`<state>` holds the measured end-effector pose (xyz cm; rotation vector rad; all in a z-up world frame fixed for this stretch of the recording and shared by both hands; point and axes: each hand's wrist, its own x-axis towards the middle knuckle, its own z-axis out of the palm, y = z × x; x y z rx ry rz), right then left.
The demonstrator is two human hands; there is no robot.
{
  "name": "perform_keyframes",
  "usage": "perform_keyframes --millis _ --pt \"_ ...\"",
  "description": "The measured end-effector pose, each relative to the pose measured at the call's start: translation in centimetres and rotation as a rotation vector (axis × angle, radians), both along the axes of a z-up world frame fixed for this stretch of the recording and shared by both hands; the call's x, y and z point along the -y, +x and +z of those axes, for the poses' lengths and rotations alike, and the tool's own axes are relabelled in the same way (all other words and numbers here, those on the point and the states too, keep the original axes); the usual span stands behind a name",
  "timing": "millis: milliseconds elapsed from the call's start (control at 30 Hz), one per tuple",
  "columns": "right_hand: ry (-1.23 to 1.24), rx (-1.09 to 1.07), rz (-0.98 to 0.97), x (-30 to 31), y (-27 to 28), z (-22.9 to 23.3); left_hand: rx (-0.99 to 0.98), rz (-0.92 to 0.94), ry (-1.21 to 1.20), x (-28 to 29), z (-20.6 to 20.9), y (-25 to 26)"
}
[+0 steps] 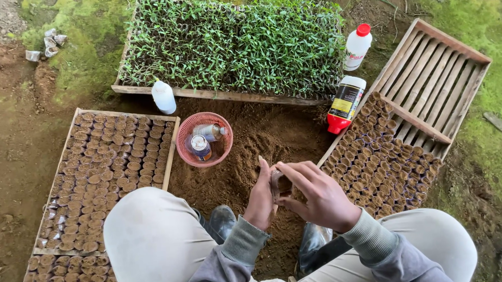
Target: The person scoops soil from a pile and packs it into small plastic cups arranged in wooden trays. They then place the filled cups into the trays and handle a small packet of seeds.
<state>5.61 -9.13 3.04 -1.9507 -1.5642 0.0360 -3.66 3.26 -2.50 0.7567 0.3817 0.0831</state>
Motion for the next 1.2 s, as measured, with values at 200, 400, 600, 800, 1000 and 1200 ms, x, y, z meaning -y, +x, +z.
perform_keyframes --millis 200,400,600,800,1000,1200 --pt "-0.109 0.037 0.046 -0.3 0.3 -0.1 0.015 0.013 -0.047 1.3 -1.1 1.2" --pt "-0.268 0.042 0.045 0.9 1.1 -2.9 -0.054 -0.029 -0.088 2.9 -5.1 1.9" --pt "-0.337 -0.037 0.049 3.2 2.6 -6.1 -0.147 -0.152 -0.165 5.1 -7.2 3.6" --pt "-0.378 -0.223 -0.089 5.4 4.9 -2.7 -0.274 -0.321 0.078 5.7 -6.0 5.5" --pt "-0.387 -0.399 -0.337 10.7 10.7 -0.4 -0.586 -0.494 0.577 5.7 -18.6 7.1" --pt "-0.684 -0.278 -0.62 16.9 20.8 -3.0 -1.031 -0.507 1.184 6.8 -23.6 6.4"
